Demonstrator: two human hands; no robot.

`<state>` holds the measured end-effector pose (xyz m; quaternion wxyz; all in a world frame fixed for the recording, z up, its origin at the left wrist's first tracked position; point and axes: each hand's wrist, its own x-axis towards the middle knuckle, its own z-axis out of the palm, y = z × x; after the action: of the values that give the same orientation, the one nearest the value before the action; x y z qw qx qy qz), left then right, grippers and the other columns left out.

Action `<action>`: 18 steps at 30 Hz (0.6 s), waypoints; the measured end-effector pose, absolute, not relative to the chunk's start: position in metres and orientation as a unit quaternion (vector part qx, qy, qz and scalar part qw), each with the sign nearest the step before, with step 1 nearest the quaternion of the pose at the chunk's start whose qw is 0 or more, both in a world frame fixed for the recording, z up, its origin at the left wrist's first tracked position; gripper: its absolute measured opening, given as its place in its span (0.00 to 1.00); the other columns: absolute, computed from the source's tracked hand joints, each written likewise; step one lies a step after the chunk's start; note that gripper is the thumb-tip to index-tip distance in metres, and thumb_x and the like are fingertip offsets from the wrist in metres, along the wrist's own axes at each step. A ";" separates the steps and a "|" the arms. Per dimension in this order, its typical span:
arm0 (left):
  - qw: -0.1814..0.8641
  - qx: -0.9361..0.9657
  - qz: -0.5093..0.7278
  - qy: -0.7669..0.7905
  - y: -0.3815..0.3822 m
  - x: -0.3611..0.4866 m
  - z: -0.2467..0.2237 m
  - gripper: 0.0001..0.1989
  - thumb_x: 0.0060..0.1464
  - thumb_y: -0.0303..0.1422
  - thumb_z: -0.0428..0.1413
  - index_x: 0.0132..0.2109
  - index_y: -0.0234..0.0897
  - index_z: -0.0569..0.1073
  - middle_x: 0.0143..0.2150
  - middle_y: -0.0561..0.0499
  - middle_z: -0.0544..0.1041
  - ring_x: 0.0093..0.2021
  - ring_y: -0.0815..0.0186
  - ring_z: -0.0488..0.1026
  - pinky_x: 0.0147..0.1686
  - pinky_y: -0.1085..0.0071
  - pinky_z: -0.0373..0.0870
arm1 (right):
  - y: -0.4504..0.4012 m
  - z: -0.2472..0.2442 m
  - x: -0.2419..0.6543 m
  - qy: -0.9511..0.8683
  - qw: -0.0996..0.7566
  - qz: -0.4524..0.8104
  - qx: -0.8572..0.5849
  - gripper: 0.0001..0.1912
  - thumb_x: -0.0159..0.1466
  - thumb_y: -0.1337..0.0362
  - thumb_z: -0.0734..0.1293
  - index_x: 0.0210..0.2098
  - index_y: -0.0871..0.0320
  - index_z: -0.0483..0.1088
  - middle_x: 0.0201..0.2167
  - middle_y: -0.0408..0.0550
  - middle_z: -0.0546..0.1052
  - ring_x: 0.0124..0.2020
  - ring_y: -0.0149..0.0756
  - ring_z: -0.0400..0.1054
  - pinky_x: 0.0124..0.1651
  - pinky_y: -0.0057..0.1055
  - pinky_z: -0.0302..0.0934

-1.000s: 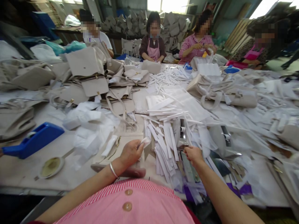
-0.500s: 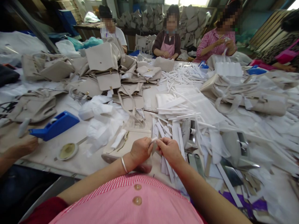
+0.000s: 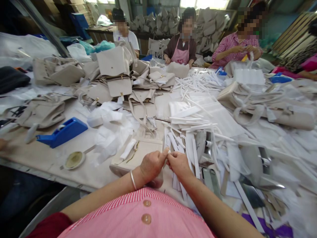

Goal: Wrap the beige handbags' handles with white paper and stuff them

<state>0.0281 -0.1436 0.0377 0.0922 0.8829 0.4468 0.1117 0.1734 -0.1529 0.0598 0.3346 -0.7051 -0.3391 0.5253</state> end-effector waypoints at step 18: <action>0.463 0.675 0.253 0.516 -0.122 0.024 0.053 0.13 0.60 0.33 0.48 0.32 0.34 0.73 0.27 0.50 0.74 0.27 0.68 0.69 0.29 0.72 0.63 | -0.150 0.056 0.163 -0.482 0.337 0.326 -0.740 0.14 0.56 0.58 0.66 0.40 0.57 0.66 0.22 0.45 0.77 0.27 0.40 0.72 0.32 0.32 0.60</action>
<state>0.0237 -0.1219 0.0534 0.4626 0.6753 0.5159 0.2528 0.1629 -0.1496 0.0558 0.3373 -0.7398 -0.4823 0.3261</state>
